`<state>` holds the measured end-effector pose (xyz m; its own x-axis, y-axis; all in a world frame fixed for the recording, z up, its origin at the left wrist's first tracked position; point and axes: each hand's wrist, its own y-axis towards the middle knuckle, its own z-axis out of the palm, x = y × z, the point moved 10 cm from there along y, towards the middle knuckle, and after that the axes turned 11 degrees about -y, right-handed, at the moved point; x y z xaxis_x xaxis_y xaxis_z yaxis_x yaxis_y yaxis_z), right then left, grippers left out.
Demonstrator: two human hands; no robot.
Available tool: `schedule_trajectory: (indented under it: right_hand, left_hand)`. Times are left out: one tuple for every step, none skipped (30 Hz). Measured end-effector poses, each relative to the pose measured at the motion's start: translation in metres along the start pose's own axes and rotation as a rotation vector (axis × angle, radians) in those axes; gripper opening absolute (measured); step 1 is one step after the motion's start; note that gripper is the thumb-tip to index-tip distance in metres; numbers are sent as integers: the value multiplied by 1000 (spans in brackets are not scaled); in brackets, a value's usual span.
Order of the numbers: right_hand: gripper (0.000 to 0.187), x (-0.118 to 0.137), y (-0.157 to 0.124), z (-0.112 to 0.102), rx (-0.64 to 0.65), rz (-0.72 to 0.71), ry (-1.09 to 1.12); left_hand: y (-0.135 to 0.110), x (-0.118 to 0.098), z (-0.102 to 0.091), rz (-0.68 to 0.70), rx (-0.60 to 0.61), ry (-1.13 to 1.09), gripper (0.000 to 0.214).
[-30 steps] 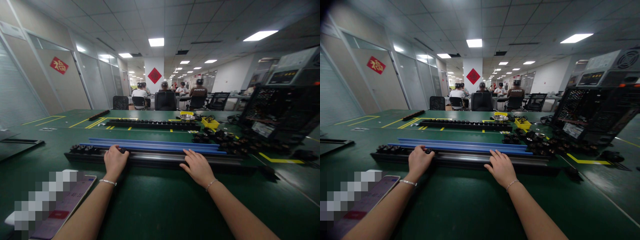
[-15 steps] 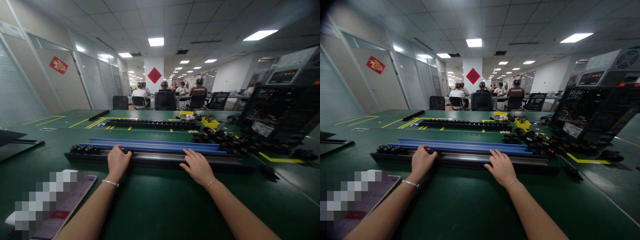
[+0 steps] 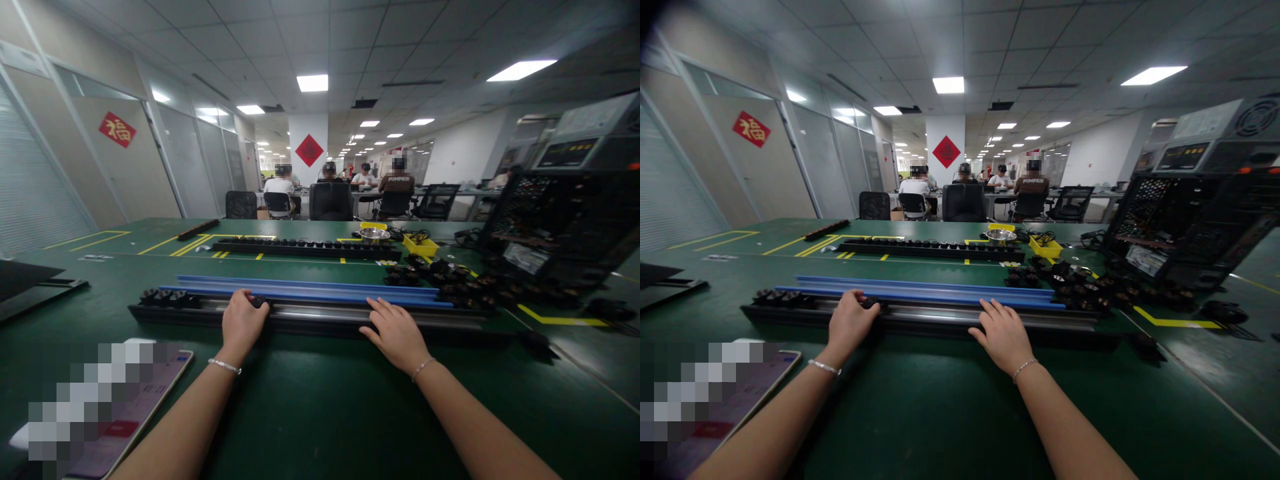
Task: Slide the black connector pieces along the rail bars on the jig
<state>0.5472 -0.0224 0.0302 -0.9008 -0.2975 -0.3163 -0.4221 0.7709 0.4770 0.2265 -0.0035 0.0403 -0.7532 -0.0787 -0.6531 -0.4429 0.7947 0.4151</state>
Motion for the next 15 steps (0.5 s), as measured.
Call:
schedule_trajectory:
  right_hand:
    - [36,0,0,0,0,0,0]
    - [36,0,0,-1,0,0,0]
    - [37,0,0,-1,0,1,0]
    - [37,0,0,-1,-1,2,-1]
    - [36,0,0,-2,-2,4,-3]
    - [36,0,0,-2,-3,5,-5]
    - [36,0,0,-2,-4,6,-6]
    - [36,0,0,-2,-6,5,-7]
    - [36,0,0,-1,-7,3,-7]
    - [36,0,0,-1,-6,1,-6]
    - [36,0,0,0,-6,-1,-6]
    - [36,0,0,0,-5,-1,-7]
    - [36,0,0,1,-4,-1,-8]
    - [36,0,0,1,-3,0,-8]
    - [36,0,0,1,-3,0,-8]
  left_hand:
    - [0,0,0,1,1,0,42]
    - [0,0,0,1,2,0,42]
    - [0,0,1,-1,3,-1,42]
    - [-1,0,1,-4,5,-3,42]
    - [-1,0,1,-7,9,-5,42]
    - [-1,0,2,-9,11,-6,41]
    - [-1,0,2,-9,12,-7,41]
    - [-1,0,2,-9,13,-9,41]
    - [-1,0,2,-9,12,-11,41]
    - [-1,0,3,-9,11,-13,41]
    - [-1,0,3,-8,10,-16,41]
    - [-2,0,3,-8,10,-18,41]
    - [-2,-1,3,-4,9,-19,41]
    - [-2,-1,4,1,9,-19,41]
    - [-3,-3,4,6,11,-19,41]
